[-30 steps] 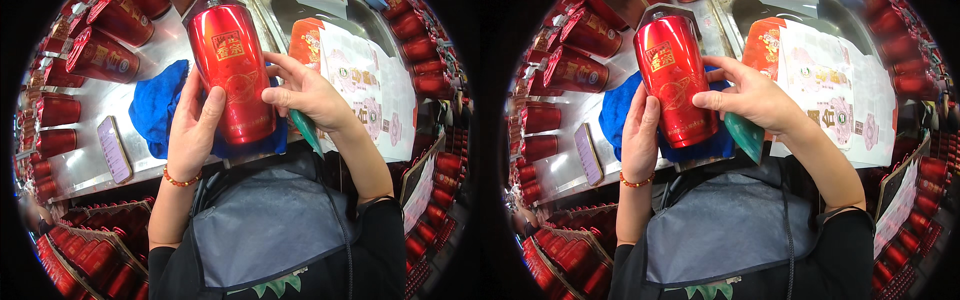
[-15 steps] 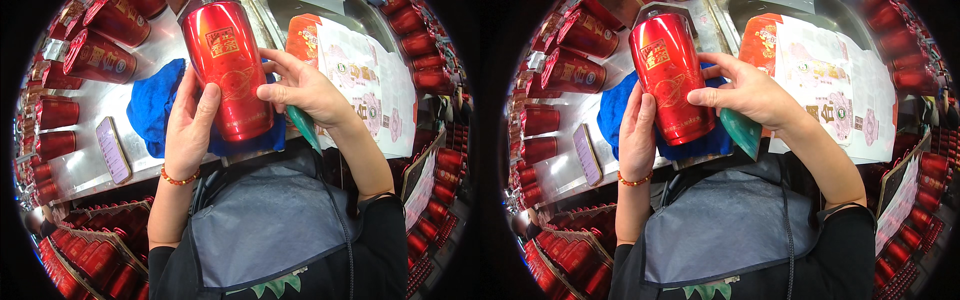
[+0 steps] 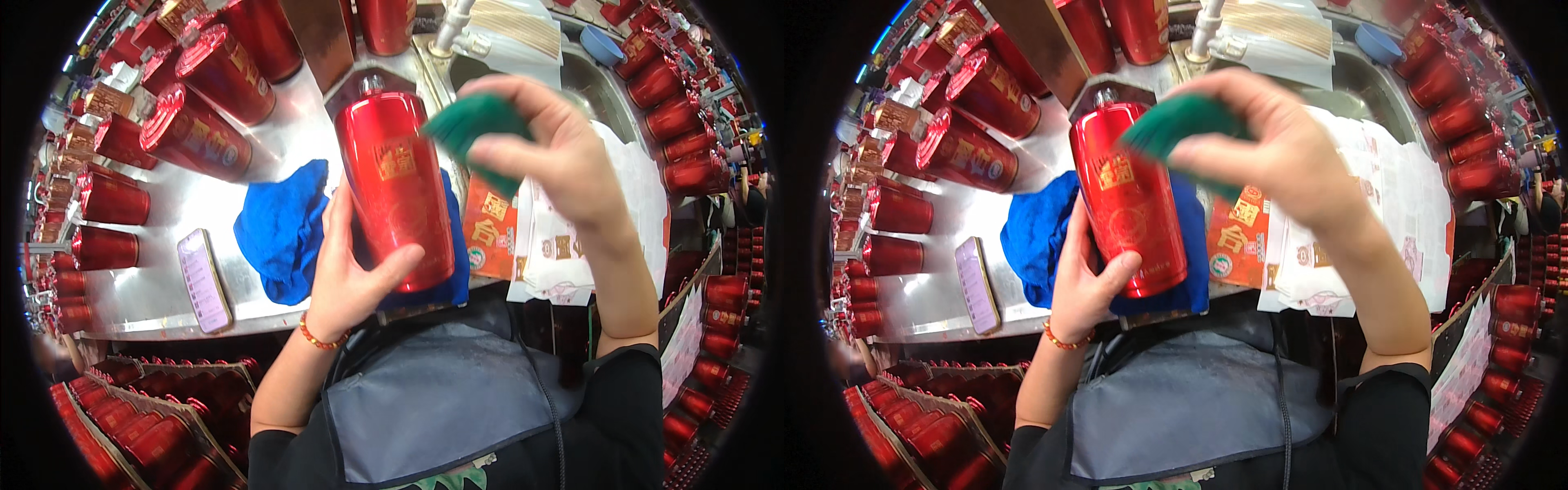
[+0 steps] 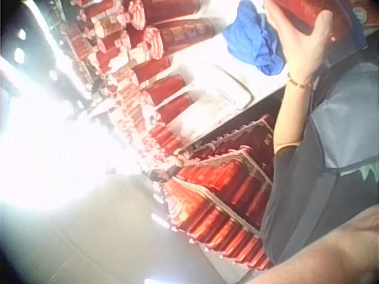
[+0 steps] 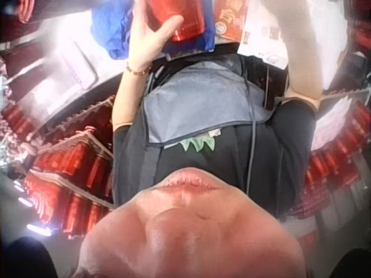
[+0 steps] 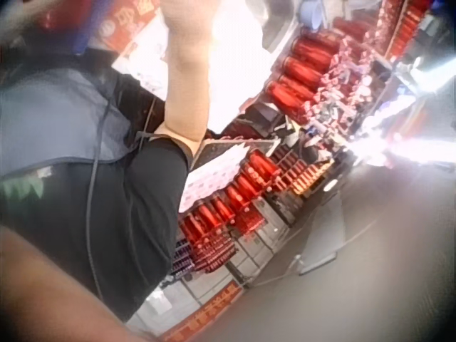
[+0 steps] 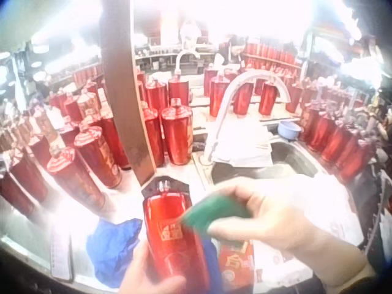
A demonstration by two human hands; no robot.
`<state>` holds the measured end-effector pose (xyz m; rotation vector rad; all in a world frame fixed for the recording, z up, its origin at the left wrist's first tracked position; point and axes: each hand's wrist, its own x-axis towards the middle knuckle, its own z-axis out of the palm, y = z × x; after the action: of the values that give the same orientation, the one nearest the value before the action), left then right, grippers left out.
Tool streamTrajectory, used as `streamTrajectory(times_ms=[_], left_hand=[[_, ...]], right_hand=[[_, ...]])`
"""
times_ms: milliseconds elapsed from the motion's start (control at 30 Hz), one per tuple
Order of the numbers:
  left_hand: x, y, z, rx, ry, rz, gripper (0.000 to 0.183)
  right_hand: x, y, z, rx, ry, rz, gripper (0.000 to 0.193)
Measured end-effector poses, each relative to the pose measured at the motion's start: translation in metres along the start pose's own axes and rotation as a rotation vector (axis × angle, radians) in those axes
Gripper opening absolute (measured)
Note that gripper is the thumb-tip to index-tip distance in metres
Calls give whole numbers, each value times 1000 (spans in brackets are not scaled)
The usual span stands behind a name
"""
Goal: The person picks up a red cylindrical container, applies a printed label to its surface, and smooths it with a green cloth. They rotate the container to align the label and wipe the surface, then place the container back among others on the workbench.
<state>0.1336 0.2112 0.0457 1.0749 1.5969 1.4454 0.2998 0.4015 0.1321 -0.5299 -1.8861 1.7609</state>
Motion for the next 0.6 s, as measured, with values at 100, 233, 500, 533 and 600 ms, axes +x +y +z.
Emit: streamTrajectory(times_ms=[100, 233, 500, 533, 600], left_hand=[[-3, 1, 0, 17, 3, -18, 106], [-4, 3, 0, 11, 9, -22, 105], [-3, 1, 0, 52, 18, 6, 104], [-3, 0, 1, 38, 22, 14, 103], [-1, 4, 2, 25, 15, 6, 103]], right_hand=[[4, -19, 31, -476, -282, -142, 32], [55, -27, 16, -649, -21, -208, 23], [35, -9, 14, -582, 137, -280, 24], [18, -15, 23, -399, 48, -105, 24], [-2, 21, 25, -73, -2, 21, 27]])
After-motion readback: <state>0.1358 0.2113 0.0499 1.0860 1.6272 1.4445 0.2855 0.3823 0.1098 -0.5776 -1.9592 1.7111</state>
